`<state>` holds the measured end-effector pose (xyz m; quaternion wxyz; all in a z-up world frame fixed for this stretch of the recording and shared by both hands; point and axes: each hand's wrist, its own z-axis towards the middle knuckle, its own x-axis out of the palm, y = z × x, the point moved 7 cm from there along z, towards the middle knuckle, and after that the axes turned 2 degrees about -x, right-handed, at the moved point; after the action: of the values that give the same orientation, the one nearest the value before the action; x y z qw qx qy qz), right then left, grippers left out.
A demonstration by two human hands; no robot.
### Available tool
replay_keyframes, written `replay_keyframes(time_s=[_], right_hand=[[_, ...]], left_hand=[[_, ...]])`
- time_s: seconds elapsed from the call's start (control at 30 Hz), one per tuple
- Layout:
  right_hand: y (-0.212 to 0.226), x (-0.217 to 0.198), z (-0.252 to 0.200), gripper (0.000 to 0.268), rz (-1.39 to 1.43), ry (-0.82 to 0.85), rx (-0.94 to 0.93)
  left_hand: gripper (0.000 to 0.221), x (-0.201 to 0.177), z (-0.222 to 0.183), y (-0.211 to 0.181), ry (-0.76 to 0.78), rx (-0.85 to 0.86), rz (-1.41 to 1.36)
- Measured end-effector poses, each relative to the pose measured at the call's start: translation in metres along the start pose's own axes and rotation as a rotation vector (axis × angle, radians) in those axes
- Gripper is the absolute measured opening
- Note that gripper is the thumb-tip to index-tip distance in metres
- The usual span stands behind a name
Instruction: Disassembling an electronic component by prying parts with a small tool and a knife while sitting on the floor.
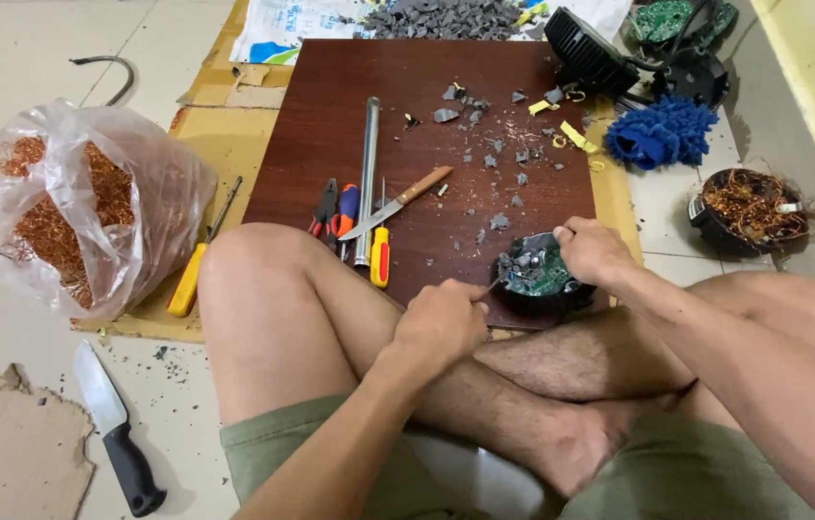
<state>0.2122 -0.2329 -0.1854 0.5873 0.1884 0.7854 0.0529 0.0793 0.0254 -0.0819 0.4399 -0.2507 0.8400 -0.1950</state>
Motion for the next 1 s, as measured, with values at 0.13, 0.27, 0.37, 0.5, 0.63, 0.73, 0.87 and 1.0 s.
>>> replay_keyframes(time_s=[0.13,0.27,0.37,0.5,0.63,0.73,0.87,1.0], right_hand=[[0.013,-0.01,-0.024,0.044,0.058,0.011,0.022],[0.007,-0.004,-0.007,0.043,0.064,-0.003,0.013],[0.008,-0.004,-0.009,0.044,0.088,-0.028,0.016],[0.018,-0.018,-0.021,0.04,0.017,-0.108,-0.084],[0.034,-0.033,-0.034,0.035,-0.033,-0.217,-0.353],[0.067,-0.035,-0.057,0.042,-0.196,-0.192,-0.636],[0.083,-0.024,-0.061,0.05,-0.305,-0.046,-0.637],[0.097,-0.011,-0.063,0.048,-0.609,-0.102,-0.805]], left_hand=[[0.042,0.004,-0.008,0.006,-0.036,0.04,-0.02],[0.041,-0.004,-0.022,0.012,-0.039,-0.06,-0.265],[0.04,-0.008,-0.031,0.01,-0.048,-0.106,-0.362],[0.043,-0.002,0.022,0.045,-0.192,-0.155,-0.914],[0.05,-0.01,0.002,0.034,-0.067,-0.158,-1.037],[0.05,-0.01,-0.001,0.031,-0.035,-0.138,-1.028],[0.049,-0.009,-0.004,0.029,-0.024,-0.116,-1.06],[0.051,-0.014,-0.012,0.028,-0.003,-0.084,-1.127]])
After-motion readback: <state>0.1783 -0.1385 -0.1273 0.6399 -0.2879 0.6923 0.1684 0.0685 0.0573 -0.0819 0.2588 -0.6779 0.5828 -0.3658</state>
